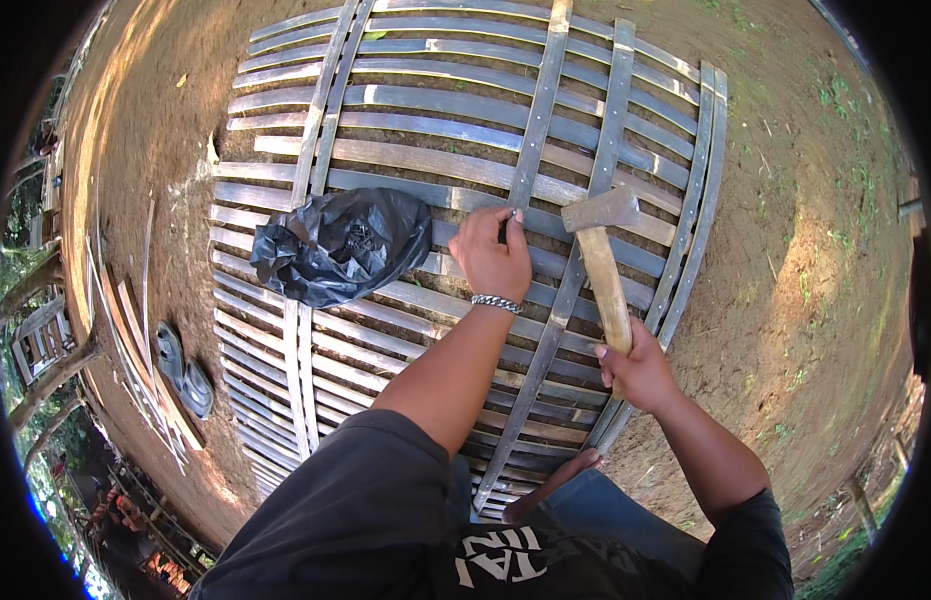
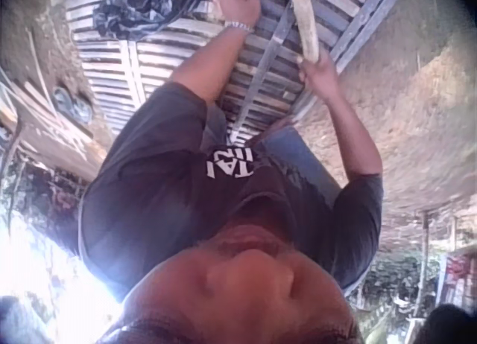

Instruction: The person uses a hammer to drive nails into a wooden pallet structure lying on the ground. They repeatedly pick up nails from a black plastic bag and secure the wooden slats together.

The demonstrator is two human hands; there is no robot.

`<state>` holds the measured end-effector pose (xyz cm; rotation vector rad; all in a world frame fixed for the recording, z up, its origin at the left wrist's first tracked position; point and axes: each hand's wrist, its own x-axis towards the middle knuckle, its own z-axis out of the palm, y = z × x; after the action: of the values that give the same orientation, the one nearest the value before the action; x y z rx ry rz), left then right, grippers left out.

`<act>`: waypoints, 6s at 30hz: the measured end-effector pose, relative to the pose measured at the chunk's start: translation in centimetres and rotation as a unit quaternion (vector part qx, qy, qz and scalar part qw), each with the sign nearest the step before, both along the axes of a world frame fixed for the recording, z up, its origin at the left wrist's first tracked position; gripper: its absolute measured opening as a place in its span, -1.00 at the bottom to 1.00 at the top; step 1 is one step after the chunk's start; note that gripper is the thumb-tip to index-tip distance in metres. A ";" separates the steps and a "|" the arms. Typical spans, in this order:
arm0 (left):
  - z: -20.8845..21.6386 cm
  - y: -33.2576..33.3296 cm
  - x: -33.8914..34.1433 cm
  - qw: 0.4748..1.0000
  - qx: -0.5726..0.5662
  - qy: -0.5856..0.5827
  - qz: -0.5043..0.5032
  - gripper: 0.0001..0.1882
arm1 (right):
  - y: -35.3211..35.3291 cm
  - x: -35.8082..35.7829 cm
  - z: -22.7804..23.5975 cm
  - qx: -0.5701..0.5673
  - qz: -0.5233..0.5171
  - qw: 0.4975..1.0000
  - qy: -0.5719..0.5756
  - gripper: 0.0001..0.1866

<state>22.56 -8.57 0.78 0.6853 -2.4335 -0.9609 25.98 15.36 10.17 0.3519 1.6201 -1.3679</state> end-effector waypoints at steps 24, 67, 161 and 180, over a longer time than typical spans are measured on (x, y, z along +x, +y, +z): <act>1.2 0.2 -0.4 0.999 0.005 -0.053 0.013 -0.88 | -1.6 -5.9 0.6 0.147 0.297 0.867 0.371 -0.52; 1.3 -0.1 0.0 0.998 0.039 -0.043 0.032 -0.90 | -3.5 -7.5 4.3 0.201 0.238 0.879 0.361 -0.51; 2.5 -1.8 2.0 0.966 -0.041 -0.250 -0.055 -0.35 | -13.1 -4.1 -4.7 -0.023 -0.189 0.972 0.134 -0.69; 5.3 -23.5 -7.3 0.966 -0.153 -0.198 -0.068 -0.82 | -14.4 -4.4 -5.1 0.095 -0.172 0.961 0.195 -0.68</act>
<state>15.21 -32.10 6.10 0.6549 -2.9280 -0.5052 21.61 0.94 5.06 0.5211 2.0978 -1.6185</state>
